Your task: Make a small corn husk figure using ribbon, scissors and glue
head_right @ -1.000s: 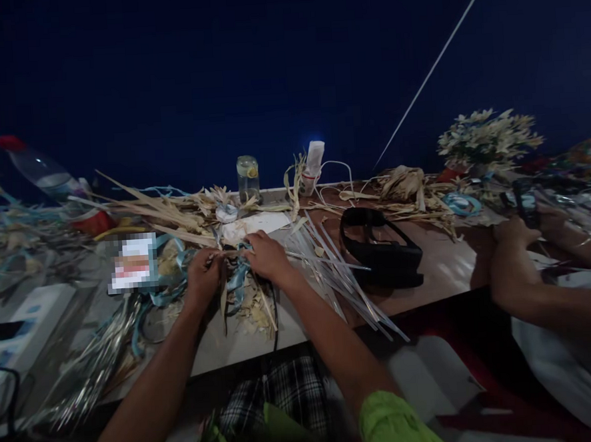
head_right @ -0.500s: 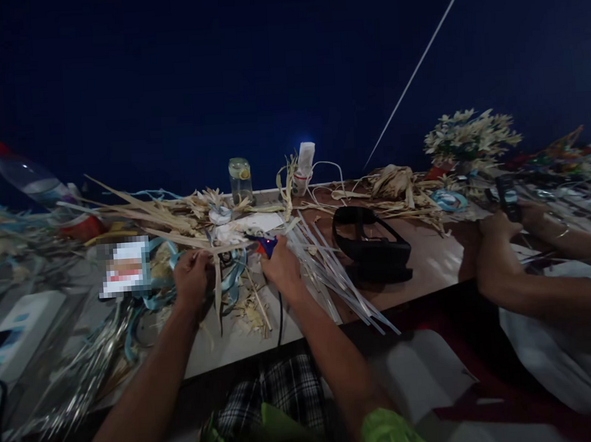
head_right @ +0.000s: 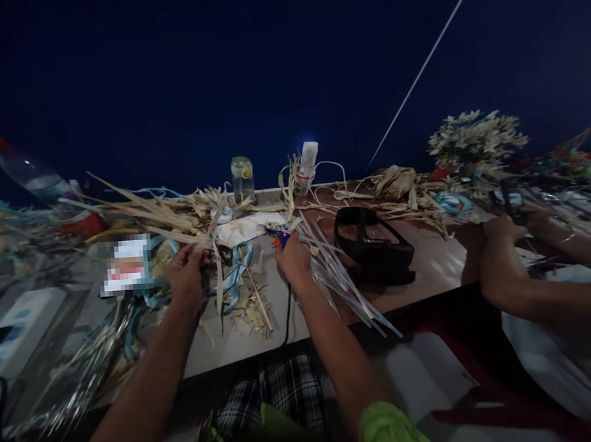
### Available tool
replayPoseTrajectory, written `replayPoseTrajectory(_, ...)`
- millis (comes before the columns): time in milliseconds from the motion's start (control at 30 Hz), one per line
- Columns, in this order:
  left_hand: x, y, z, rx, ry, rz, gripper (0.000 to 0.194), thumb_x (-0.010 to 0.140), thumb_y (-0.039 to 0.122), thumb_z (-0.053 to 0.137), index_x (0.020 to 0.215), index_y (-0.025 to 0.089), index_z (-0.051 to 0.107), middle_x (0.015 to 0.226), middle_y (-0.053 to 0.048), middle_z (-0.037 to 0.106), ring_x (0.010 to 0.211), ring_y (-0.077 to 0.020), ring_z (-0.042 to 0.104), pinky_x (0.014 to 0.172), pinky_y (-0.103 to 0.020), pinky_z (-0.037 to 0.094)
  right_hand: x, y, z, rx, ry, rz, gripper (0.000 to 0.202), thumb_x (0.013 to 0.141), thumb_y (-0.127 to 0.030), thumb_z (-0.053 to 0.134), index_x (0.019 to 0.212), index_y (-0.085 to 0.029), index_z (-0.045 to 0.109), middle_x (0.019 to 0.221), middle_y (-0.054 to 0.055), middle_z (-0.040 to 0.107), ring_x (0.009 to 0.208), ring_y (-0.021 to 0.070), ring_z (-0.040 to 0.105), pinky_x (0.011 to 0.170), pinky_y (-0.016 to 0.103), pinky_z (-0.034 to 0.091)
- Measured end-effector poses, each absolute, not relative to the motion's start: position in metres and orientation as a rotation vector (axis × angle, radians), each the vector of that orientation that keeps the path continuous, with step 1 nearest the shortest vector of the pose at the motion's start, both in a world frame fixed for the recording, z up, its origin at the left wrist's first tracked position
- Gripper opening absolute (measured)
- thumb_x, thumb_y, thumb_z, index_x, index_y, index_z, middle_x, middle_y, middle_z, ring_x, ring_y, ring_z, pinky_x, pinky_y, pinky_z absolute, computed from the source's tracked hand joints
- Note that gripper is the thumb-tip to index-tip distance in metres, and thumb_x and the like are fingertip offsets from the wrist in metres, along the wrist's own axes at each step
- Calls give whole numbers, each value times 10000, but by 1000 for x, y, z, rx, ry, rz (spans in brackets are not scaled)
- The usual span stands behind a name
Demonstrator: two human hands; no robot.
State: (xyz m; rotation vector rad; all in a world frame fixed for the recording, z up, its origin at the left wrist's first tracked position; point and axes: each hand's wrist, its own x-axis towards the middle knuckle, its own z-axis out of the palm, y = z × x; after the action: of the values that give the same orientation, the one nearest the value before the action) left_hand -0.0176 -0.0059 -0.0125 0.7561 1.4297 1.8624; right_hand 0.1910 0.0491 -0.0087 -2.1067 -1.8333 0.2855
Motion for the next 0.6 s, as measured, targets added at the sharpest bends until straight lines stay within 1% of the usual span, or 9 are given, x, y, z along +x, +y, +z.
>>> replayPoseTrajectory(100,-16,-5,-14,786,1440,1817,277,652,346,638,832,139,599,635,16,593,482,-59,500,492,-185,419,190,47,-6,-2071,-1861,279,484,816,-392,460,1193,-94,403,986,180,626,938,283,609,776,355,436)
replayPoseTrajectory(167,-15,-6,-14,810,1452,1799,269,655,343,637,823,138,592,622,19,582,478,-61,499,487,-186,419,190,45,0,-2021,-1849,233,482,810,-400,468,1183,-97,429,1071,188,590,965,274,591,788,349,431)
replayPoseTrajectory(233,-14,-6,-14,829,1469,1793,249,672,343,623,809,138,585,590,27,560,466,-58,485,477,-180,409,190,41,7,-1925,-1841,203,455,813,-381,465,1181,-114,451,1136,174,559,989,243,572,804,323,423)
replayPoseTrajectory(300,-14,-7,-13,848,1485,1783,236,687,347,608,797,140,579,565,33,541,455,-55,470,463,-172,394,188,36,13,-1808,-1923,313,371,822,-338,451,1132,-143,509,1080,123,599,951,198,579,793,282,418)
replayPoseTrajectory(400,-15,-8,-14,876,1507,1749,239,695,361,596,801,148,575,568,31,545,448,-58,465,447,-171,384,181,26,18,-1669,-2186,606,232,810,-303,463,942,-185,612,907,58,663,825,164,604,710,242,411)
replayPoseTrajectory(500,-16,-7,-16,937,1563,1727,241,698,373,589,786,150,580,560,29,549,446,-63,465,444,-174,381,171,15,17,-1642,-2397,625,210,791,-321,481,794,-189,644,855,69,677,785,184,609,640,251,386)
replayPoseTrajectory(600,-17,-6,-20,993,1589,1727,250,704,384,580,776,145,588,544,26,544,446,-66,468,440,-176,374,161,5,16,-1676,-2518,590,268,773,-395,497,745,-177,652,821,100,680,772,220,610,598,270,365)
